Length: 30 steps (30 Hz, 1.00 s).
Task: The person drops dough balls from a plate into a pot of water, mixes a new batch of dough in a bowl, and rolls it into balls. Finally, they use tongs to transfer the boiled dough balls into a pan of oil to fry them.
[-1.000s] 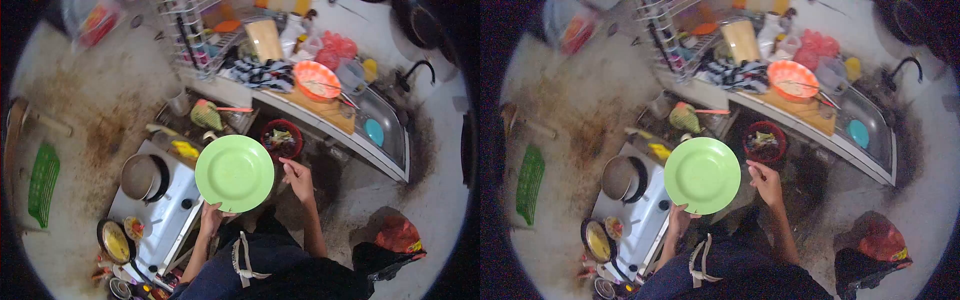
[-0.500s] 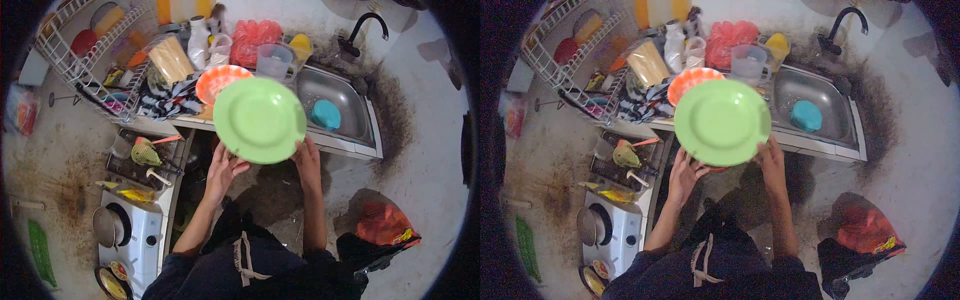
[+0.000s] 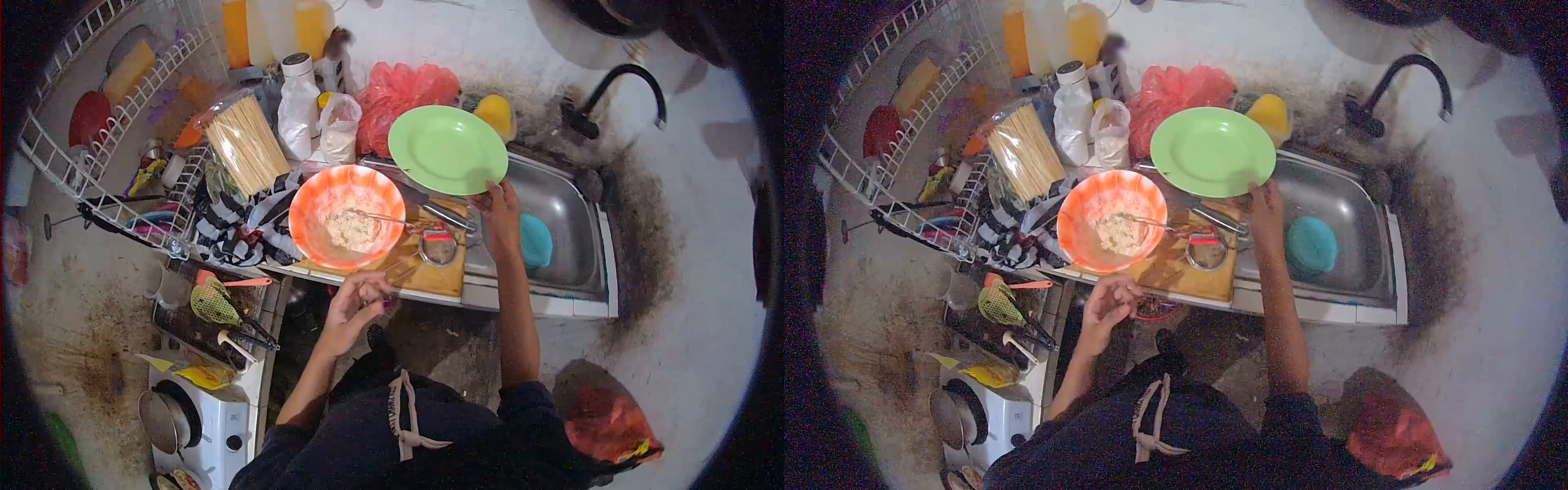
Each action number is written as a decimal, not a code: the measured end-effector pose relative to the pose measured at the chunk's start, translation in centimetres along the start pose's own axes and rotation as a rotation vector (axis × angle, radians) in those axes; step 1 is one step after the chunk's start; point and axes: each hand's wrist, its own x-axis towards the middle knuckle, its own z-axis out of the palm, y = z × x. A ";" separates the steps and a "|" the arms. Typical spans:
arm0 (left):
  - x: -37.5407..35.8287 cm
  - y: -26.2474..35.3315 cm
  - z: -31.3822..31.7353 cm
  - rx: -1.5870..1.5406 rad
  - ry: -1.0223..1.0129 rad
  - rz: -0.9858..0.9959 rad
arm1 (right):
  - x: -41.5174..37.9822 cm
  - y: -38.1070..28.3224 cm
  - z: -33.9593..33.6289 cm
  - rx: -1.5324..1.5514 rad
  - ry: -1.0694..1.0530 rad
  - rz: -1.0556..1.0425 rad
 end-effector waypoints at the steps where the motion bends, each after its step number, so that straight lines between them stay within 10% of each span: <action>1: -0.1 0.1 -1.1 0.010 -0.072 -0.005 | 0.6 0.5 0.1 -0.004 -0.012 0.016; 17: -0.1 -0.4 -2.1 0.206 0.035 -0.341 | 1.2 2.5 -0.1 -0.049 0.075 0.244; 19: -1.0 -1.7 -2.2 0.399 0.332 -0.145 | 0.3 1.6 1.1 -0.196 0.085 0.290; 24: 1.5 -2.7 -2.3 0.670 0.833 0.184 | -1.1 -1.9 8.5 -1.371 -0.816 -0.667; 30: 3.4 -4.5 -4.7 0.998 0.709 0.341 | 1.3 0.6 12.0 -1.621 -1.243 -0.686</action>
